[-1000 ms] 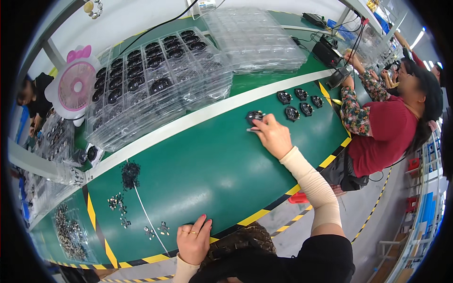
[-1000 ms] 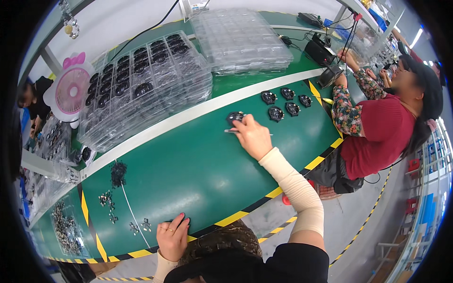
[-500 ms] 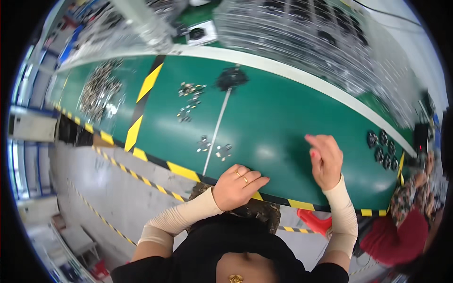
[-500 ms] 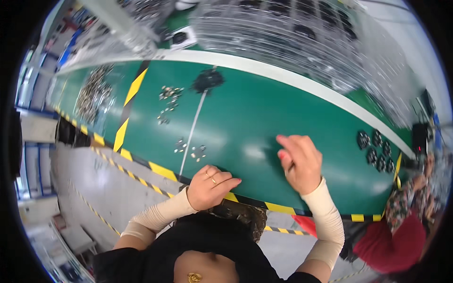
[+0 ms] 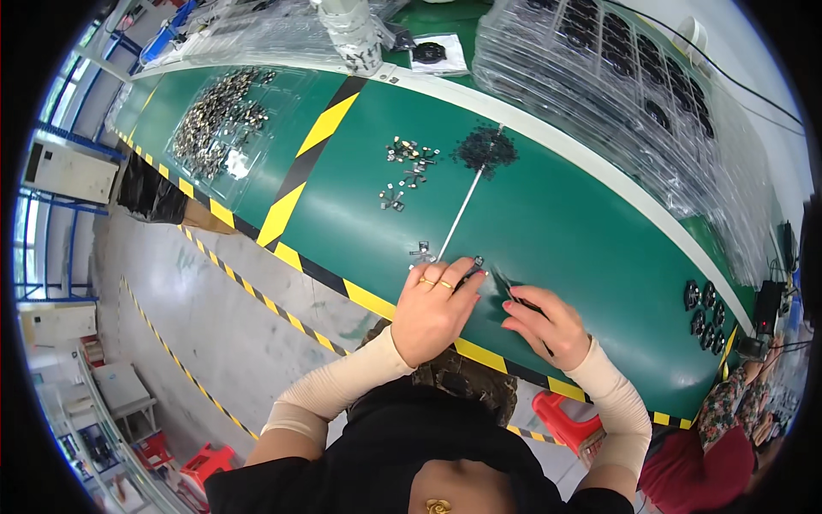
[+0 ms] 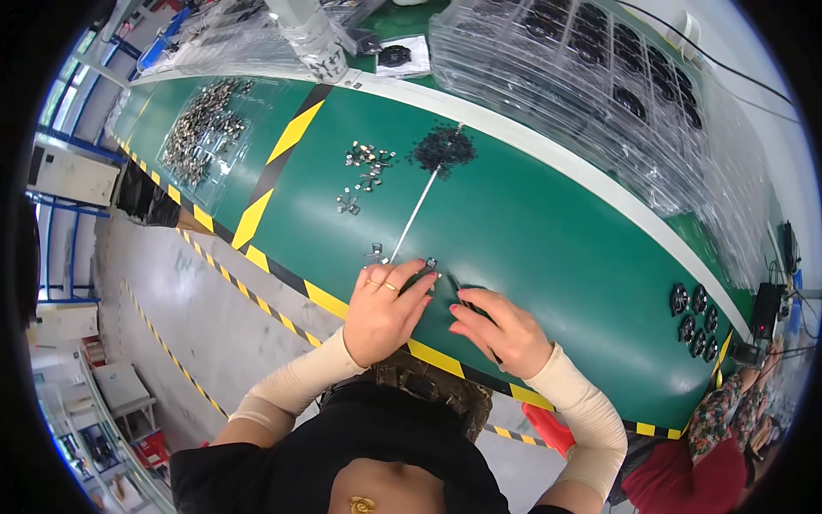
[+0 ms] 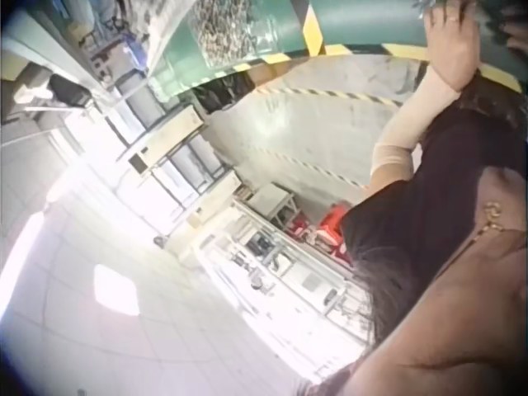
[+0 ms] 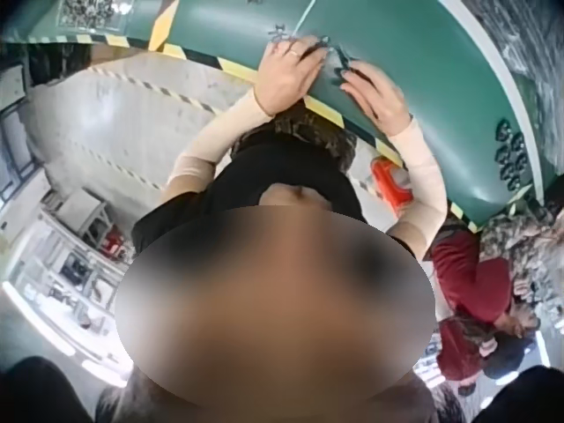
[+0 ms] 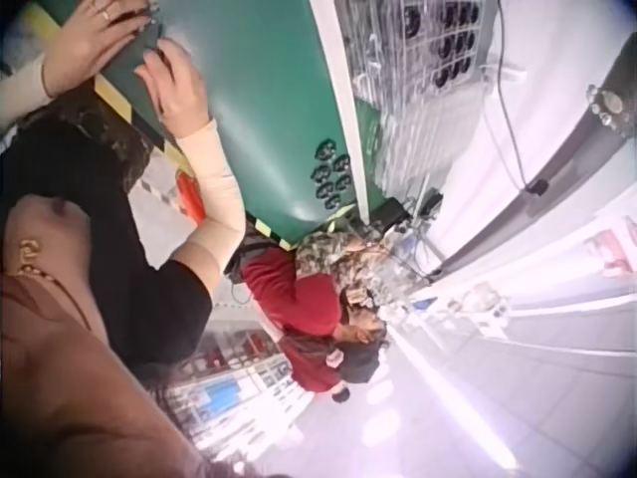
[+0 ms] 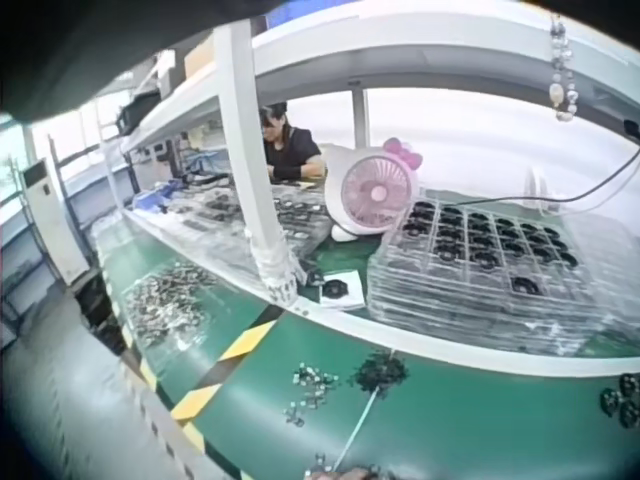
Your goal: Assembling and inspecting small electronic components on a production line.
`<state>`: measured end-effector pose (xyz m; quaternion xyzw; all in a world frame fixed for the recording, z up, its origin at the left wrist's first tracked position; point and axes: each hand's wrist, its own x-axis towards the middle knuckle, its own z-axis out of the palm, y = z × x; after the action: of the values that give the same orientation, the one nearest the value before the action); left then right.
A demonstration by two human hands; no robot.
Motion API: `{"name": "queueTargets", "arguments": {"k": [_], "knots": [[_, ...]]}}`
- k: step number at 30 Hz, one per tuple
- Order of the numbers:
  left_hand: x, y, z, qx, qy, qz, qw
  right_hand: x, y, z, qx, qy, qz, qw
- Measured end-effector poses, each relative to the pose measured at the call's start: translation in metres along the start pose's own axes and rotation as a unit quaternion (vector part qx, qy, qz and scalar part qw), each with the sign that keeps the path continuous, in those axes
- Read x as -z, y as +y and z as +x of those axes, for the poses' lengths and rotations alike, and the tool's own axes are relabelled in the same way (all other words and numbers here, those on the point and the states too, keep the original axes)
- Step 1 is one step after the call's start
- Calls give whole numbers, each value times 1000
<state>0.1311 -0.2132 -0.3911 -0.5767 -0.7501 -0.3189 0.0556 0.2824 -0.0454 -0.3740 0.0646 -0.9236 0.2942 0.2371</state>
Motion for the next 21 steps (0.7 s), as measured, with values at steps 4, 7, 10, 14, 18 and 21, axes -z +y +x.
{"name": "queueTargets", "arguments": {"k": [4, 7, 10, 14, 18, 21], "knots": [[20, -12, -5, 91, 57, 61, 992, 3, 2, -2, -26, 0, -2, 1000], [19, -27, 1, 104, 37, 104, 988, -1, 7, 14, -15, 31, 17, 999], [17, -31, 2, 62, 28, 107, 992, -10, 19, 44, -100, 75, 136, 983], [26, -26, 15, 120, 37, -64, 990, -31, 49, 67, -137, 126, 172, 967], [27, -32, 21, 331, 48, -553, 764, -34, 62, 81, -155, 145, 220, 952], [22, -30, 22, 292, 5, -395, 871, -32, 67, 73, -170, 166, 225, 945]]}}
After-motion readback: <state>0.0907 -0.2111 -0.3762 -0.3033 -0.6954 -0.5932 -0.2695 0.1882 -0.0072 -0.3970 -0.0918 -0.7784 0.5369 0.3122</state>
